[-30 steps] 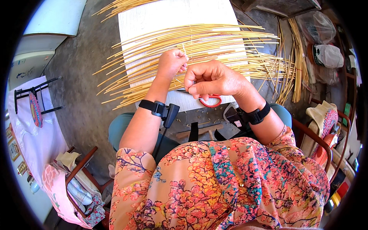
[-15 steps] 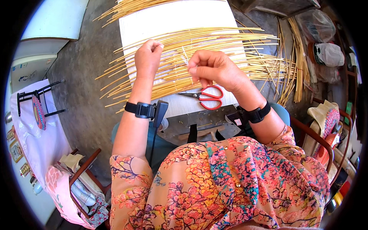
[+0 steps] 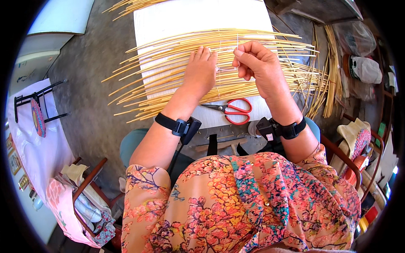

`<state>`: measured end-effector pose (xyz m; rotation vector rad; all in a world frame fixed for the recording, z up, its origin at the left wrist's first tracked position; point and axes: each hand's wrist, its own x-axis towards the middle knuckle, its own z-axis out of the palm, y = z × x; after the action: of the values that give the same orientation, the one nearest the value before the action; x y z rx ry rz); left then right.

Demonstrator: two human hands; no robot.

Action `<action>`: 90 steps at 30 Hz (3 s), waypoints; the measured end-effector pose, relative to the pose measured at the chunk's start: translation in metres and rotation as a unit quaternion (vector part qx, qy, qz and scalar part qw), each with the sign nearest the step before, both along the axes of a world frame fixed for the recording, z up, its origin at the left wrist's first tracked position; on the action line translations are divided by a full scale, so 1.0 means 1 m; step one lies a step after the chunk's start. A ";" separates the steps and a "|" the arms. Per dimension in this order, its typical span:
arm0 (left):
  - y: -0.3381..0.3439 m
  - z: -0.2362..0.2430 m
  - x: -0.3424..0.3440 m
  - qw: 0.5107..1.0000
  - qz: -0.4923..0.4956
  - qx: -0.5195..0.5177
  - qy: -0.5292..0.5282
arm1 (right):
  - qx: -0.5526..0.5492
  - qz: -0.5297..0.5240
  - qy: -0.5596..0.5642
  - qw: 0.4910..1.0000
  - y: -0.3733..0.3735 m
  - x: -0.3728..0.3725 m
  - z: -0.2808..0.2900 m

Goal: The person weaves thin wooden sticks together by hand, tying them with white thread at regular intervals. The person handles the sticks and thread to secure the arrangement on the table.

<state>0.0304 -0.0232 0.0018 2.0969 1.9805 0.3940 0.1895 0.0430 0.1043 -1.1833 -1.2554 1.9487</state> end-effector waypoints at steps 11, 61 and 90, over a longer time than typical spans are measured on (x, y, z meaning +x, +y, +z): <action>0.011 0.016 -0.027 0.980 0.111 0.117 -0.116 | 0.009 -0.030 -0.009 0.999 0.011 0.001 -0.012; 0.042 -0.007 -0.040 0.996 0.000 0.090 0.017 | -0.025 -0.025 -0.049 0.998 0.017 -0.020 -0.040; 0.040 0.007 -0.049 0.993 0.065 -0.040 -0.085 | -0.015 0.142 -0.230 0.963 0.010 -0.038 -0.089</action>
<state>-0.0182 0.0164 0.0087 1.8273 2.0032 0.4905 0.1513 0.0526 0.0149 -1.6105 -1.7148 1.9582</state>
